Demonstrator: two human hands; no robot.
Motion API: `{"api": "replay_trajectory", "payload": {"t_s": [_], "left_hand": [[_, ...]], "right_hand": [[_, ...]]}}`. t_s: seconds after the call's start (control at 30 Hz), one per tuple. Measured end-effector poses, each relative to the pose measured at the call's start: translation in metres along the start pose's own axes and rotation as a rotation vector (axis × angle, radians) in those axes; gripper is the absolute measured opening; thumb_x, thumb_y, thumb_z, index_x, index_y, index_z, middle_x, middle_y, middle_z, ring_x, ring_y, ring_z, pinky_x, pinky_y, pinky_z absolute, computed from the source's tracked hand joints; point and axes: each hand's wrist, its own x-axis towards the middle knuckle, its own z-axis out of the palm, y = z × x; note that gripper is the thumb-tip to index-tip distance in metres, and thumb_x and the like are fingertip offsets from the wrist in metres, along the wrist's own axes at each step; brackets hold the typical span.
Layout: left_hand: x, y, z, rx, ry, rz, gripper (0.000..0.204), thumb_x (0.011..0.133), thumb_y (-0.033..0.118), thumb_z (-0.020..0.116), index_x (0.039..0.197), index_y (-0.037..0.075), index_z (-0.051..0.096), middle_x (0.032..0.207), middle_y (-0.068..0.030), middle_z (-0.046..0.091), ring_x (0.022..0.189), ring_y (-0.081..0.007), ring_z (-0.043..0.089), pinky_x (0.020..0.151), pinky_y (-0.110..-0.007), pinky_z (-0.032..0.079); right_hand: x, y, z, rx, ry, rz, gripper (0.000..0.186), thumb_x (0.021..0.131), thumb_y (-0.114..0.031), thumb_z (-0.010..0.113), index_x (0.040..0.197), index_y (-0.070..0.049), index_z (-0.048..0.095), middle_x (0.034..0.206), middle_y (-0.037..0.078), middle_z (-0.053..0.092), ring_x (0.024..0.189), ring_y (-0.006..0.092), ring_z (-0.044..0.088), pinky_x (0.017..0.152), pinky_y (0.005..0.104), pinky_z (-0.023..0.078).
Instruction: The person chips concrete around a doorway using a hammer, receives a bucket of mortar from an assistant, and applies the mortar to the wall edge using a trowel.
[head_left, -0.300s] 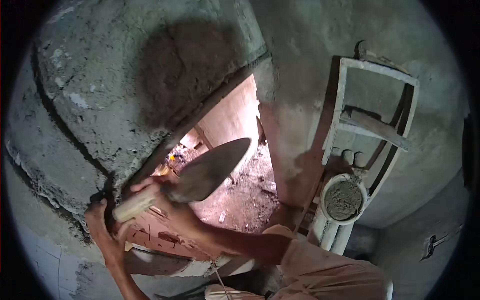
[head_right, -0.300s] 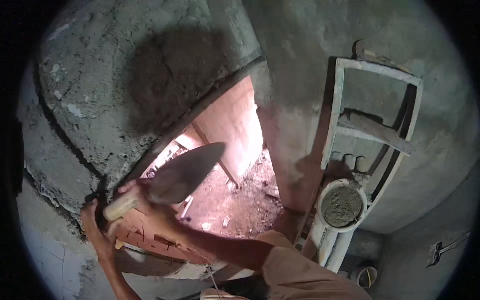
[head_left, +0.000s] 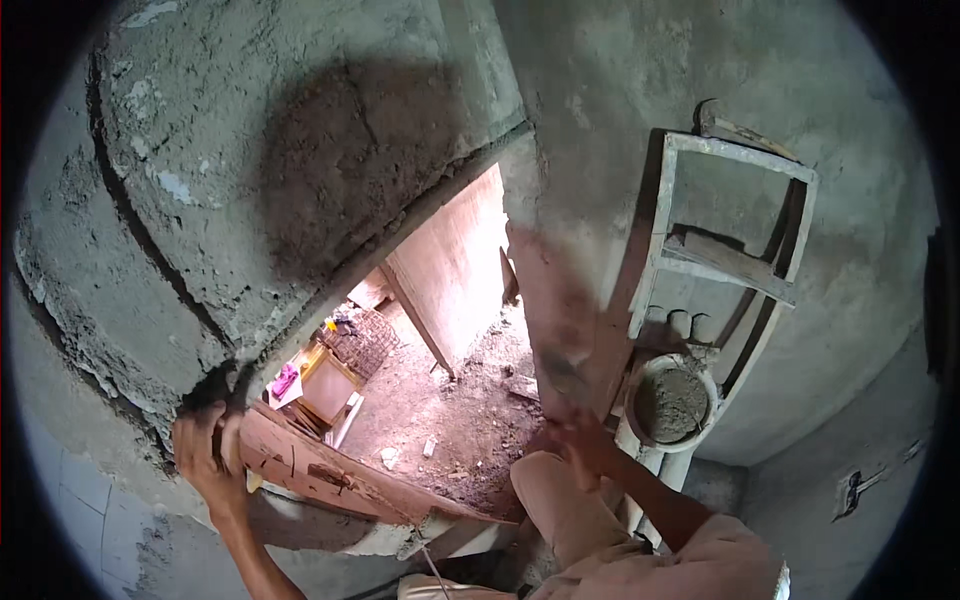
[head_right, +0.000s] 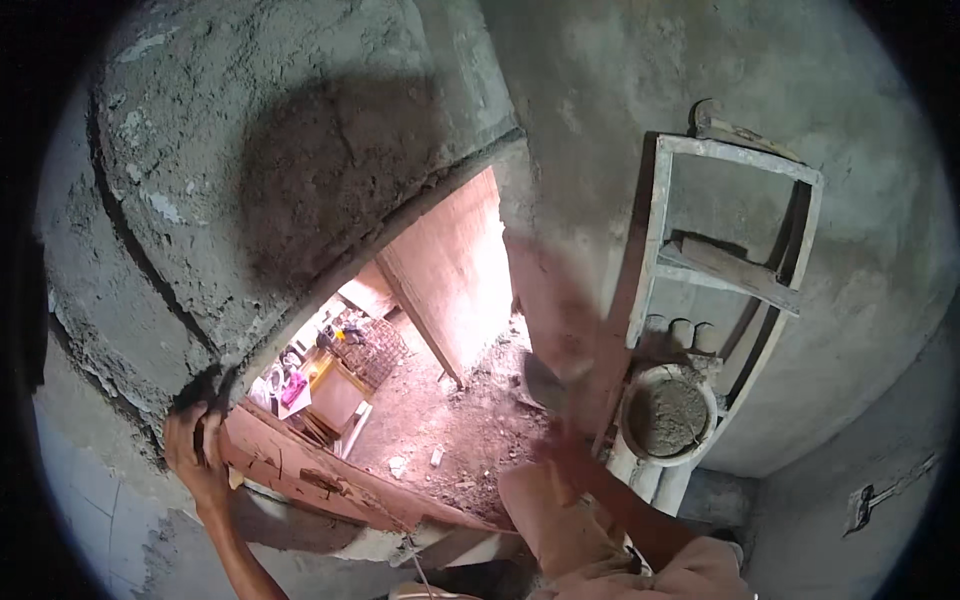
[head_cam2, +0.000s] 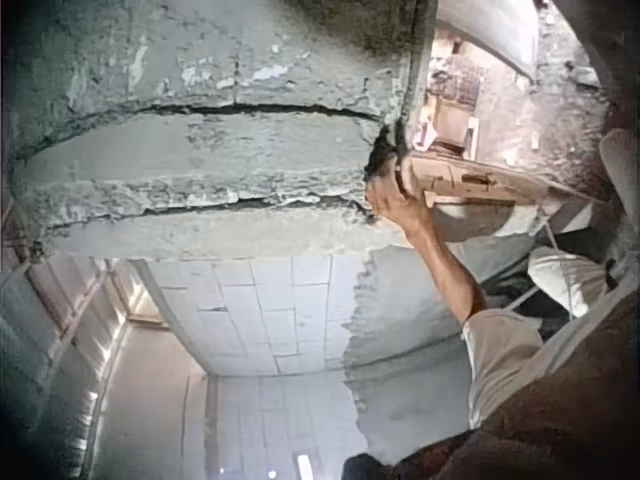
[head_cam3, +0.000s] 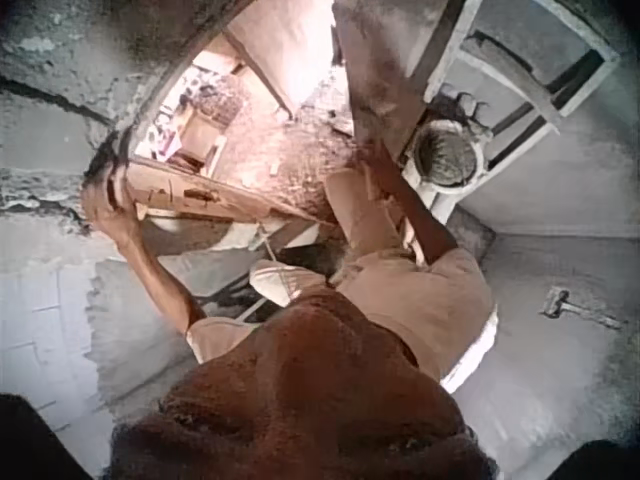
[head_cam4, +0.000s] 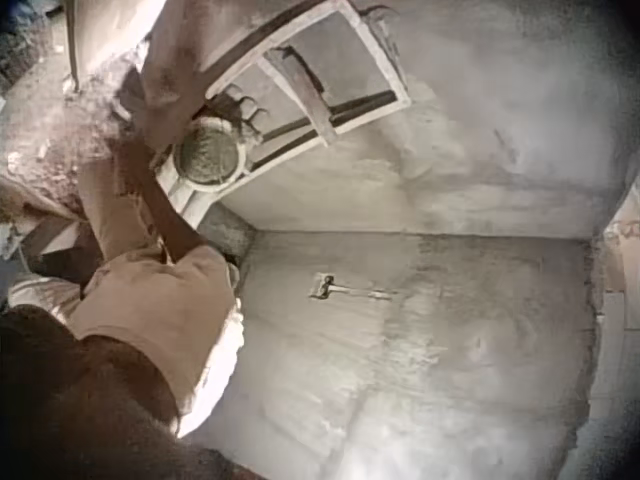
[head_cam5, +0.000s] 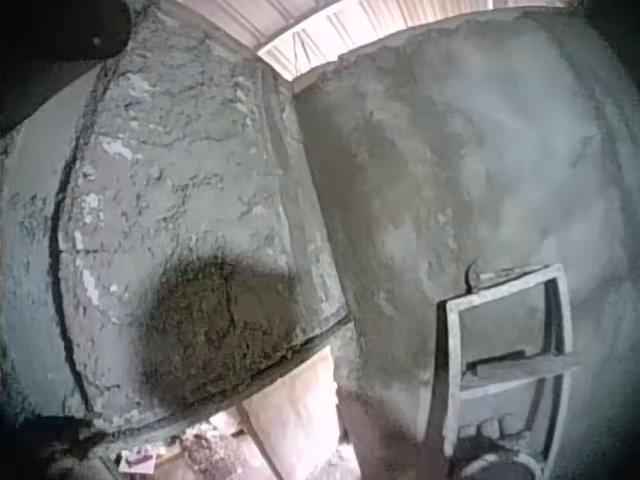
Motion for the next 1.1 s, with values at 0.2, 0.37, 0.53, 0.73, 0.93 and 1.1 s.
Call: {"api": "replay_trajectory", "payload": {"t_s": [0.2, 0.37, 0.53, 0.73, 0.93, 1.1], "left_hand": [[-0.011, 0.006, 0.011, 0.055, 0.100, -0.097, 0.009, 0.091, 0.011, 0.065, 0.094, 0.002, 0.066, 0.093, -0.0113, 0.066, 0.084, -0.0301, 0.060, 0.075, -0.042, 0.047], [-0.033, 0.021, 0.028, 0.132, 0.131, -0.086, 0.008, 0.092, 0.011, 0.063, 0.091, 0.003, 0.065, 0.095, -0.0087, 0.065, 0.095, -0.0291, 0.054, 0.084, -0.041, 0.042], [-0.038, 0.007, 0.032, 0.076, 0.207, -0.067, 0.006, 0.086, 0.008, 0.066, 0.087, 0.002, 0.065, 0.088, -0.0085, 0.064, 0.092, -0.0298, 0.055, 0.084, -0.042, 0.043], [-0.048, 0.005, 0.026, 0.094, 0.226, -0.020, 0.007, 0.091, 0.008, 0.061, 0.089, 0.003, 0.065, 0.090, -0.0090, 0.066, 0.088, -0.0295, 0.059, 0.093, -0.045, 0.042], [-0.047, 0.002, 0.028, 0.039, 0.289, -0.052, 0.009, 0.085, 0.015, 0.069, 0.082, 0.008, 0.065, 0.082, -0.0035, 0.067, 0.081, -0.0226, 0.061, 0.097, -0.043, 0.042], [-0.047, 0.002, 0.023, -0.014, 0.243, -0.036, 0.004, 0.088, 0.006, 0.064, 0.085, 0.003, 0.064, 0.082, -0.0092, 0.066, 0.079, -0.0264, 0.061, 0.097, -0.045, 0.042]], "right_hand": [[-0.017, -0.014, -0.097, 0.078, 0.089, 0.256, 0.058, 0.082, -0.032, 0.074, 0.122, -0.001, 0.044, 0.106, 0.017, 0.058, 0.100, 0.0301, 0.059, 0.087, 0.0416, 0.047], [-0.089, 0.013, -0.113, -0.414, 0.196, 0.204, 0.057, 0.085, -0.030, 0.071, 0.131, -0.009, 0.044, 0.112, 0.021, 0.061, 0.103, 0.0323, 0.061, 0.086, 0.0452, 0.048], [-0.061, -0.044, -0.095, -0.393, -0.050, 0.179, 0.062, 0.086, -0.025, 0.066, 0.138, -0.005, 0.040, 0.122, 0.021, 0.057, 0.111, 0.0376, 0.059, 0.092, 0.0455, 0.048], [0.070, -0.230, -0.103, -1.020, 0.113, -0.439, 0.044, 0.092, -0.030, 0.061, 0.132, -0.014, 0.052, 0.103, 0.017, 0.063, 0.081, 0.0378, 0.066, 0.072, 0.0496, 0.052], [0.090, -0.355, -0.080, -1.164, 0.038, -0.654, 0.043, 0.093, -0.033, 0.059, 0.130, -0.013, 0.055, 0.093, 0.019, 0.066, 0.071, 0.0339, 0.068, 0.063, 0.0451, 0.053], [0.114, -0.366, -0.050, -1.291, -0.220, -0.507, 0.039, 0.098, -0.040, 0.047, 0.130, -0.018, 0.049, 0.080, 0.018, 0.067, 0.071, 0.0383, 0.067, 0.067, 0.0495, 0.053]]}}
